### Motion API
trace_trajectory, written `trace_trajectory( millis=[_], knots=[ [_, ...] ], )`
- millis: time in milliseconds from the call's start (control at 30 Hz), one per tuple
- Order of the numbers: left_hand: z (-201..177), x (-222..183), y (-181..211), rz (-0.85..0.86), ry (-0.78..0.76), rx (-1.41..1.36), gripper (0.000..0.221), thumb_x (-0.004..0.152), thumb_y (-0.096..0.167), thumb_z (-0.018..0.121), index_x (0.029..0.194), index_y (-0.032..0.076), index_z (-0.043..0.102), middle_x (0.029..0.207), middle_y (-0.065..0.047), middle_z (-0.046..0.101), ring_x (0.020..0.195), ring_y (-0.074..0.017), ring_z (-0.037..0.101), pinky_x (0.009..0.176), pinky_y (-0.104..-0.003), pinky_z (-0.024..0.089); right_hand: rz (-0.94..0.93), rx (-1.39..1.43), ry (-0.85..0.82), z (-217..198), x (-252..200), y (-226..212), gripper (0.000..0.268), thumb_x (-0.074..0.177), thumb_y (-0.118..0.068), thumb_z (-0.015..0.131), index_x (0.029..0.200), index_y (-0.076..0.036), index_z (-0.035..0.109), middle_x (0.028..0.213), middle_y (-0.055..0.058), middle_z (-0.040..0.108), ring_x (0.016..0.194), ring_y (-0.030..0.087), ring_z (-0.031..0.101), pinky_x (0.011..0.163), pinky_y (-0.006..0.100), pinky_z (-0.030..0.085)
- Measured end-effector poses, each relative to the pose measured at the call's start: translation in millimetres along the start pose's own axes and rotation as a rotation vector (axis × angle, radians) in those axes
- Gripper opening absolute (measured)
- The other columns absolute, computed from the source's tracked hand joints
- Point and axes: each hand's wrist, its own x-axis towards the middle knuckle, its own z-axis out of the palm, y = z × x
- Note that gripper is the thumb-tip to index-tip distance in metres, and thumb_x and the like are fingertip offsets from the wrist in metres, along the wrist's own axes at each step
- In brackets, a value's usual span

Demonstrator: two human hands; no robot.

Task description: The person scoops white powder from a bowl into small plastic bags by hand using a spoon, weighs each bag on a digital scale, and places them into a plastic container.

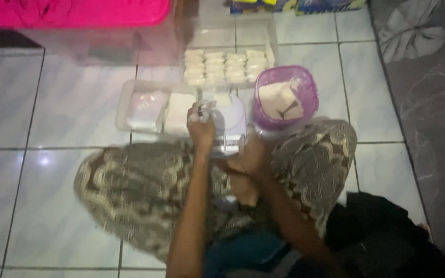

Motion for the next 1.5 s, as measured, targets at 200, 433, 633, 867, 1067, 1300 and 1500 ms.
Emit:
trace_trajectory(
  millis=[200,433,633,867,1067,1300,1500],
  knots=[
    [65,42,51,0.193,0.054,-0.117,0.029,0.089,0.014,0.066,0.118,0.017,0.066,0.107,-0.015,0.066,0.105,-0.0412,0.066,0.094,-0.050,0.053,-0.039,-0.137,-0.013,-25,-14,-3,0.030,0.099,-0.041,0.063,0.100,-0.011,0.067,0.092,0.013,0.069,0.102,0.028,0.066,0.099,0.041,0.044],
    [130,65,73,0.077,-0.010,-0.090,0.044,0.083,0.011,0.065,0.127,0.016,0.063,0.114,-0.018,0.064,0.115,-0.0418,0.063,0.105,-0.047,0.048,0.069,0.255,-0.149,51,-40,51,0.036,0.104,-0.016,0.051,0.129,0.009,0.053,0.128,0.014,0.058,0.127,0.027,0.050,0.121,0.032,0.026],
    [141,83,38,0.390,-0.200,0.025,0.033,0.095,0.016,0.053,0.126,0.012,0.062,0.109,-0.018,0.066,0.113,-0.0410,0.062,0.104,-0.047,0.047,-0.271,-0.135,0.135,-46,8,-13,0.039,0.092,-0.014,0.065,0.131,-0.006,0.060,0.138,0.008,0.064,0.118,0.022,0.065,0.100,0.038,0.049],
    [103,100,-61,0.259,-0.393,0.328,0.057,0.084,0.030,0.072,0.134,0.009,0.056,0.122,-0.018,0.065,0.127,-0.0338,0.058,0.112,-0.042,0.045,-0.107,-0.132,0.075,-53,12,-58,0.030,0.080,-0.026,0.076,0.108,-0.018,0.069,0.124,-0.005,0.065,0.108,0.015,0.063,0.094,0.038,0.050],
    [60,93,-87,0.167,-0.359,0.219,0.044,0.093,0.021,0.063,0.130,-0.002,0.053,0.123,-0.025,0.062,0.125,-0.0408,0.057,0.111,-0.047,0.044,-0.016,0.014,-0.147,30,-24,10,0.027,0.088,-0.029,0.073,0.113,-0.018,0.069,0.121,-0.002,0.066,0.102,0.019,0.062,0.090,0.040,0.048],
    [57,85,-70,0.014,-0.452,0.205,0.051,0.097,0.037,0.065,0.130,0.002,0.048,0.123,-0.021,0.060,0.123,-0.0371,0.059,0.106,-0.045,0.050,0.184,0.352,-0.204,-10,43,-45,0.031,0.102,-0.016,0.054,0.127,0.002,0.062,0.117,0.004,0.062,0.114,0.010,0.060,0.100,0.014,0.041],
    [65,100,-66,-0.068,-0.500,0.148,0.069,0.083,0.036,0.083,0.133,0.007,0.046,0.125,-0.020,0.059,0.125,-0.0395,0.058,0.108,-0.047,0.050,0.391,0.415,-0.408,19,86,-11,0.042,0.100,-0.029,0.060,0.138,-0.013,0.049,0.124,0.009,0.061,0.116,0.024,0.063,0.100,0.040,0.052]
  ],
)
